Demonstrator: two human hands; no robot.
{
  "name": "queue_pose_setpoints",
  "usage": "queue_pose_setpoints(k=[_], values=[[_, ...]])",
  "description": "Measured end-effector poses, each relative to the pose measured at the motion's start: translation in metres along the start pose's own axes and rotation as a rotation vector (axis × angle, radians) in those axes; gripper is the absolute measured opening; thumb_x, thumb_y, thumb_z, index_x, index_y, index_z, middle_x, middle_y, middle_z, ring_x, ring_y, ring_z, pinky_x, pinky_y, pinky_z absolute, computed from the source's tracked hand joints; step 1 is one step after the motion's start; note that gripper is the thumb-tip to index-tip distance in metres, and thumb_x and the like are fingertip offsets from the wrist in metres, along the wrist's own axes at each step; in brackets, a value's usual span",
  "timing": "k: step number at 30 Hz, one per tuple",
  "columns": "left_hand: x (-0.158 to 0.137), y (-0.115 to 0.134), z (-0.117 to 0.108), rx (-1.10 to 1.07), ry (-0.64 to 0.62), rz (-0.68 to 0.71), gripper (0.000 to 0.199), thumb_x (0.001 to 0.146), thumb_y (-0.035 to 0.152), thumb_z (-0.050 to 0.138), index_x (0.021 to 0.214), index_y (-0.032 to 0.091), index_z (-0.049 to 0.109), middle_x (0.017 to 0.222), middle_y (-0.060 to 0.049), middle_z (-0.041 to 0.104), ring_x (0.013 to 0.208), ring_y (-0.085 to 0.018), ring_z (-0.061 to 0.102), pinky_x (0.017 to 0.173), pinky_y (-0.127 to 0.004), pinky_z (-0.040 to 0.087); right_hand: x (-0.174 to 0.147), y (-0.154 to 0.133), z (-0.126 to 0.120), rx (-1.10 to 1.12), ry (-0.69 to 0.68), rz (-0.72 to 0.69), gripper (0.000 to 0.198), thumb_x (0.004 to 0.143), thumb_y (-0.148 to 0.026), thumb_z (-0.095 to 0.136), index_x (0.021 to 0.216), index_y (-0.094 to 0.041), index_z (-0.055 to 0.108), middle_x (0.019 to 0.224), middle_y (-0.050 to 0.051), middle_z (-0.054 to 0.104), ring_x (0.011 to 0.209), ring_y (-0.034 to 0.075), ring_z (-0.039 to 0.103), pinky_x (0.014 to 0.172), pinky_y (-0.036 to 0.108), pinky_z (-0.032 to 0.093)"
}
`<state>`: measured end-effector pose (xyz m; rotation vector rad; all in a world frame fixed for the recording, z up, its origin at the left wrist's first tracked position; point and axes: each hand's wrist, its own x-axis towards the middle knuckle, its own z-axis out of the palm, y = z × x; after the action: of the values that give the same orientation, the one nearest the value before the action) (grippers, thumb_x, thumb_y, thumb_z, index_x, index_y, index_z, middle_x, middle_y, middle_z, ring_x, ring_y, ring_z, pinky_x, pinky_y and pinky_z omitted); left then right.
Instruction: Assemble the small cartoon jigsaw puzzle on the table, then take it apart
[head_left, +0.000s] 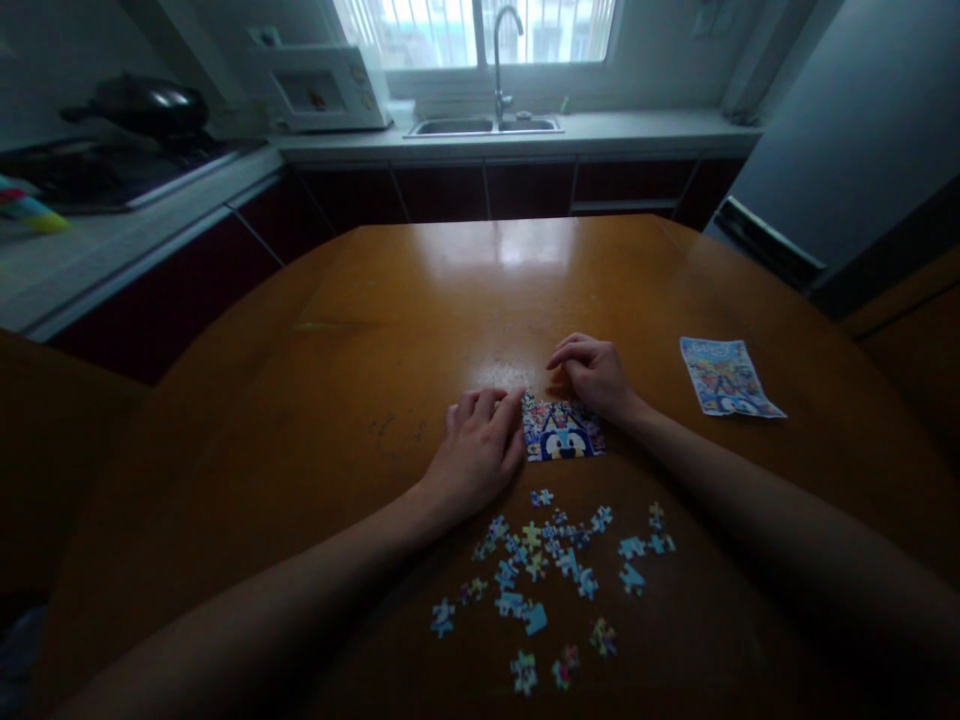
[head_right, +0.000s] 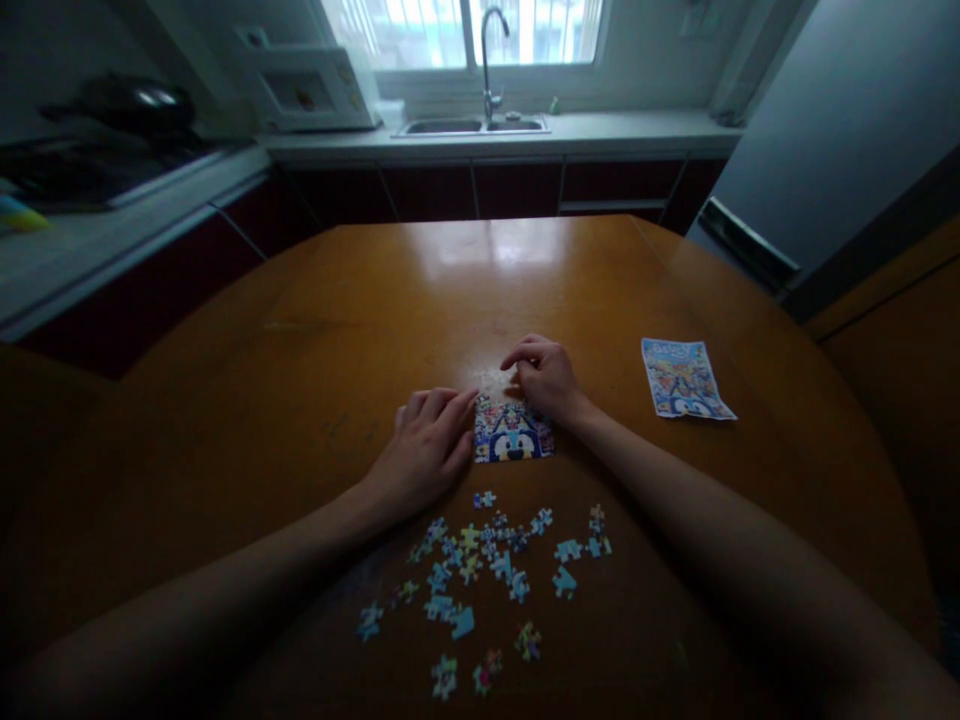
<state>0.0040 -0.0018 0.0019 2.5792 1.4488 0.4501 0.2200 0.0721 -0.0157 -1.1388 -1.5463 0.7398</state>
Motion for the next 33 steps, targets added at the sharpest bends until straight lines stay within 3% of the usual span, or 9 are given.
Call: queue_pose_setpoints(k=[2, 6, 15, 33], values=[[0.0, -0.0007, 0.0008, 0.0, 0.009, 0.007, 0.047, 0.101, 0.029, 0.05, 0.147, 0.022, 0.046, 0.13, -0.011, 0.056, 0.119, -0.032, 0.046, 0.1, -0.05, 0.042, 0.0001, 0.0007, 0.0001, 0.0, 0.001, -0.006, 0.029, 0.077, -0.008, 0.05, 0.064, -0.021, 0.073, 0.083, 0.006, 0.065, 0.078, 0.017, 0.061, 0.061, 0.031, 0.054], [0.0003, -0.0014, 0.0017, 0.009, 0.008, 0.041, 0.038, 0.101, 0.028, 0.05, 0.138, 0.028, 0.057, 0.126, -0.009, 0.057, 0.12, -0.032, 0.046, 0.098, -0.051, 0.042, 0.0004, 0.0028, 0.0001, -0.012, 0.002, -0.014, 0.029, 0.077, -0.009, 0.05, 0.064, -0.021, 0.073, 0.081, 0.006, 0.065, 0.077, 0.017, 0.061, 0.062, 0.031, 0.052], [-0.0009, 0.0001, 0.0009, -0.026, 0.01, 0.014, 0.038, 0.098, 0.025, 0.054, 0.136, 0.02, 0.052, 0.13, -0.011, 0.057, 0.121, -0.031, 0.047, 0.101, -0.049, 0.041, 0.0026, 0.0031, -0.0007, -0.076, 0.006, -0.057, 0.028, 0.073, -0.007, 0.049, 0.066, -0.021, 0.073, 0.078, 0.005, 0.067, 0.077, 0.018, 0.062, 0.066, 0.031, 0.049], [-0.0002, -0.0012, -0.0003, -0.14, 0.034, 0.046, 0.041, 0.097, 0.021, 0.055, 0.137, 0.022, 0.048, 0.137, -0.009, 0.059, 0.125, -0.029, 0.049, 0.106, -0.049, 0.04, 0.002, 0.0006, -0.0011, -0.078, 0.0, -0.049, 0.026, 0.074, -0.009, 0.049, 0.066, -0.022, 0.071, 0.078, 0.005, 0.067, 0.076, 0.018, 0.061, 0.068, 0.034, 0.049]])
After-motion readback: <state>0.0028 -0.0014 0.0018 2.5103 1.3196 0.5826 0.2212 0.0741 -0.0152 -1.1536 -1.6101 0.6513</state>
